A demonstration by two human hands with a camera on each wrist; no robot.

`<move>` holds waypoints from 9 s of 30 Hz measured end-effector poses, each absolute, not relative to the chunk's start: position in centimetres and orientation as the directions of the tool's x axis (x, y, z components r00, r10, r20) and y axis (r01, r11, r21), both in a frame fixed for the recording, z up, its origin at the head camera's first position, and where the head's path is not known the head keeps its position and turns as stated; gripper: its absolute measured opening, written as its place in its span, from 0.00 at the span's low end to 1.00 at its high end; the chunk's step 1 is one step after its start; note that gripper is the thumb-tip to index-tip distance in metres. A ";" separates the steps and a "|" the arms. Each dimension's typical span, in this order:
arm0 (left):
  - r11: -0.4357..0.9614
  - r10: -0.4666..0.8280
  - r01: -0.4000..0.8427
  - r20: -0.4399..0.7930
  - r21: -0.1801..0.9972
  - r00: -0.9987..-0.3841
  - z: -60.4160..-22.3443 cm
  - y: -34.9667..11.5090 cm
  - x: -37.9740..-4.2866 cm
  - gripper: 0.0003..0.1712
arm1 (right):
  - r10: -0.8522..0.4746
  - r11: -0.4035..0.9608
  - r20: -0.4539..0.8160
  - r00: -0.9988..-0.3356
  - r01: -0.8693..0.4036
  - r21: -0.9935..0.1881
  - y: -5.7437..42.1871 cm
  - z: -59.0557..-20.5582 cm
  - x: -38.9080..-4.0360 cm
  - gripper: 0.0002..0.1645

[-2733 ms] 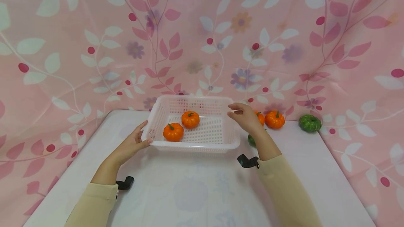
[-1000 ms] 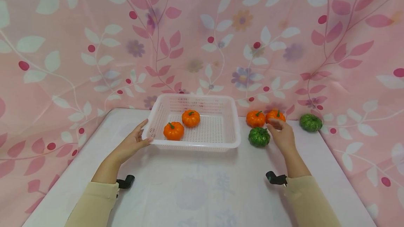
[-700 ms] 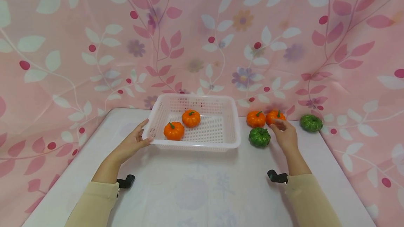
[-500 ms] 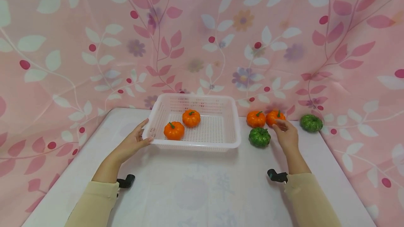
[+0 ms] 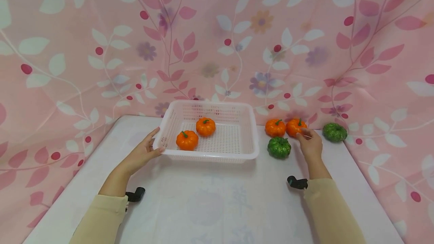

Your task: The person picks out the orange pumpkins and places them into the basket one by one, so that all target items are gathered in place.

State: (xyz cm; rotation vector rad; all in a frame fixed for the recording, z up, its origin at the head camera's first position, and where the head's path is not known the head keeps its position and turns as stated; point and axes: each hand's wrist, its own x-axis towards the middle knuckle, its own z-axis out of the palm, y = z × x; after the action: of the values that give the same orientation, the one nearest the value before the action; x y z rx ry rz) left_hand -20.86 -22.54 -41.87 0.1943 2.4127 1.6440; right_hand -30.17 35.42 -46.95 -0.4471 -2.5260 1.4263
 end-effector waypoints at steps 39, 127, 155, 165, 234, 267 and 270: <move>0.375 0.223 0.024 -0.065 0.927 -0.973 -44.6 -23.5 -22.2 0.54 | 0.250 0.453 -0.051 -0.967 0.163 -0.877 38.2 -48.9 -33.0 0.49; 0.391 0.208 -0.012 -0.101 0.920 -0.973 -44.5 -23.6 -22.2 0.55 | 0.091 0.535 -0.024 -0.996 0.069 -0.842 36.1 -41.1 -24.5 0.48; 0.395 0.209 0.000 -0.089 0.919 -0.974 -44.5 -23.6 -22.0 0.54 | -0.083 0.530 0.060 -0.995 -0.095 -0.843 30.6 -39.1 -22.9 0.45; 0.386 0.217 0.017 -0.073 0.923 -0.973 -44.6 -23.7 -21.8 0.53 | -0.146 0.468 0.106 -0.984 -0.163 -0.869 27.9 -39.5 -22.9 0.42; 0.377 0.215 0.013 -0.074 0.926 -0.974 -44.6 -23.4 -22.4 0.53 | -0.458 0.660 -0.167 -0.873 -0.208 -0.722 15.0 -39.8 -29.6 0.32; 0.357 0.225 0.016 -0.069 0.934 -0.972 -44.5 -23.4 -22.0 0.54 | -0.395 0.681 -0.255 -0.883 -0.095 -0.726 14.1 -41.9 -31.1 0.32; 0.348 0.230 0.021 -0.063 0.937 -0.971 -44.6 -23.4 -22.1 0.53 | -0.394 0.691 -0.262 -0.881 -0.096 -0.717 14.1 -42.0 -31.1 0.30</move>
State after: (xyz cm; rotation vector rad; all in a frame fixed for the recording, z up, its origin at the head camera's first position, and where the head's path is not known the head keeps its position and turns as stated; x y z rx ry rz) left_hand -22.09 -23.39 -44.56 0.2284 2.4229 1.6803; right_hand -31.05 14.12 -41.96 0.4945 -3.2501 1.3370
